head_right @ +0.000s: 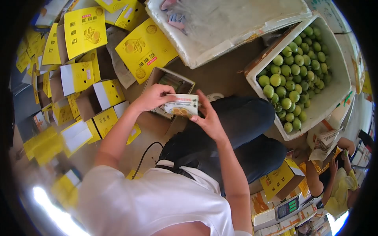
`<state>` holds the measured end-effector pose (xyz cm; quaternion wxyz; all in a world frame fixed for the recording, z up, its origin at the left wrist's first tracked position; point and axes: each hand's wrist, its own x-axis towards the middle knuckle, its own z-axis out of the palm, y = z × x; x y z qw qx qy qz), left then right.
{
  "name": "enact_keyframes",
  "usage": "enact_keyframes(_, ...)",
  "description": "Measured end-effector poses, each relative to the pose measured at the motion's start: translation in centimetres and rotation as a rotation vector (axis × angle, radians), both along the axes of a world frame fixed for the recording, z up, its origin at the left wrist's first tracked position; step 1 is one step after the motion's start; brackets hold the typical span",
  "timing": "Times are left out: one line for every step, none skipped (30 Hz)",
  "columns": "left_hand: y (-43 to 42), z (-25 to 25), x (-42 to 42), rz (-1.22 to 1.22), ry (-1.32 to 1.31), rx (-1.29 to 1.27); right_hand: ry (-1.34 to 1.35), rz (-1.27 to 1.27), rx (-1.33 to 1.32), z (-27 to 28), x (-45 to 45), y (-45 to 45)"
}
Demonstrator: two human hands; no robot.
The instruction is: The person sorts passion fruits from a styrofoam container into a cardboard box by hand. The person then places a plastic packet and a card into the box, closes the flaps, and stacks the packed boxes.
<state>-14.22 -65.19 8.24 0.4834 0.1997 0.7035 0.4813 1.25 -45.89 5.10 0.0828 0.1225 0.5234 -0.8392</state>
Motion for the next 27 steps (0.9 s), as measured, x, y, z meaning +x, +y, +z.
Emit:
enact_keyframes(1.6,-0.6,-0.3,-0.041,0.106,0.035,-0.086,0.010,-0.070,0.6,0.2,0.2)
enact_keyframes(3.4,-0.4,-0.8,-0.118,0.189,0.083,-0.193,-0.002,0.070,1.0,0.3,0.7)
enact_keyframes(5.2,-0.2,-1.4,-0.196,0.270,0.131,-0.303,-0.016,0.209,1.7,0.3,1.1)
enact_keyframes(6.9,-0.7,-2.3,-0.170,0.106,0.112,-0.265,-0.244,0.259,2.7,0.3,1.1)
enact_keyframes(8.8,-1.4,-3.8,-0.048,0.114,0.177,-0.298,-0.361,0.240,2.3,1.1,1.9)
enact_keyframes(10.6,-3.6,-6.4,0.107,0.084,0.176,-0.341,-0.413,0.260,2.0,2.3,3.3)
enact_keyframes(12.5,-6.6,-9.7,0.232,0.609,0.159,-0.357,-0.485,0.175,1.6,3.5,4.5)
enact_keyframes(14.4,-8.1,-12.8,0.299,0.823,-0.035,-0.355,-0.550,-0.029,1.4,4.9,5.7)
enact_keyframes(15.9,-9.9,-15.3,0.276,1.031,-0.151,-0.377,-0.589,-0.147,1.4,6.1,6.6)
enact_keyframes(17.2,-12.2,-17.3,0.248,1.234,-0.270,-0.379,-0.607,-0.248,1.8,7.0,7.3)
enact_keyframes(18.2,-15.4,-18.8,0.178,1.396,-0.337,-0.385,-0.624,-0.351,2.5,7.8,7.8)
enact_keyframes(18.9,-18.4,-19.9,0.106,1.557,-0.404,-0.388,-0.613,-0.375,3.0,8.2,8.1)
enact_keyframes(19.2,-20.6,-20.4,-0.041,1.553,-0.509,-0.409,-0.601,-0.341,2.9,8.8,8.4)
enact_keyframes(19.8,-20.2,-20.8,-0.048,1.548,-0.504,-0.435,-0.589,-0.311,2.7,9.6,8.7)
enact_keyframes(20.6,-18.6,-21.3,-0.127,1.443,-0.578,-0.418,-0.618,-0.310,2.3,10.0,8.7)
enact_keyframes(21.5,-16.9,-22.2,-0.203,1.342,-0.649,-0.394,-0.670,-0.319,1.8,10.3,8.8)
enact_keyframes(22.0,-15.1,-22.5,-0.211,1.352,-0.646,-0.366,-0.722,-0.329,1.3,10.3,8.8)
enact_keyframes(22.1,-13.3,-22.1,0.123,1.169,-0.468,-0.324,-0.784,-0.396,1.4,9.9,8.9)
enact_keyframes(21.9,-12.5,-21.7,0.438,0.959,-0.290,-0.324,-0.786,-0.407,1.3,9.7,9.0)
enact_keyframes(20.8,-12.5,-22.0,0.381,1.016,-0.155,-0.285,-0.795,-0.447,1.1,9.6,9.1)
enact_keyframes(19.7,-12.5,-21.4,0.368,1.017,-0.165,-0.249,-0.806,-0.489,1.0,9.7,8.9)
enact_keyframes(18.7,-12.5,-20.4,0.061,1.092,-0.146,-0.237,-0.733,-0.445,0.8,9.8,9.1)
enact_keyframes(17.7,-12.4,-19.5,-0.249,1.151,-0.117,-0.241,-0.698,-0.446,0.3,10.2,9.3)
enact_keyframes(16.6,-13.4,-19.0,-0.384,1.069,-0.173,-0.240,-0.662,-0.444,-0.1,10.5,9.5)
enact_keyframes(15.5,-15.2,-18.6,-0.517,0.987,-0.226,-0.240,-0.664,-0.467,0.6,9.9,9.7)
enact_keyframes(14.9,-16.8,-18.5,-0.445,0.993,-0.311,-0.258,-0.681,-0.515,0.6,9.8,9.8)
enact_keyframes(15.1,-16.8,-18.5,-0.461,1.000,-0.298,-0.276,-0.700,-0.560,0.6,10.0,9.9)
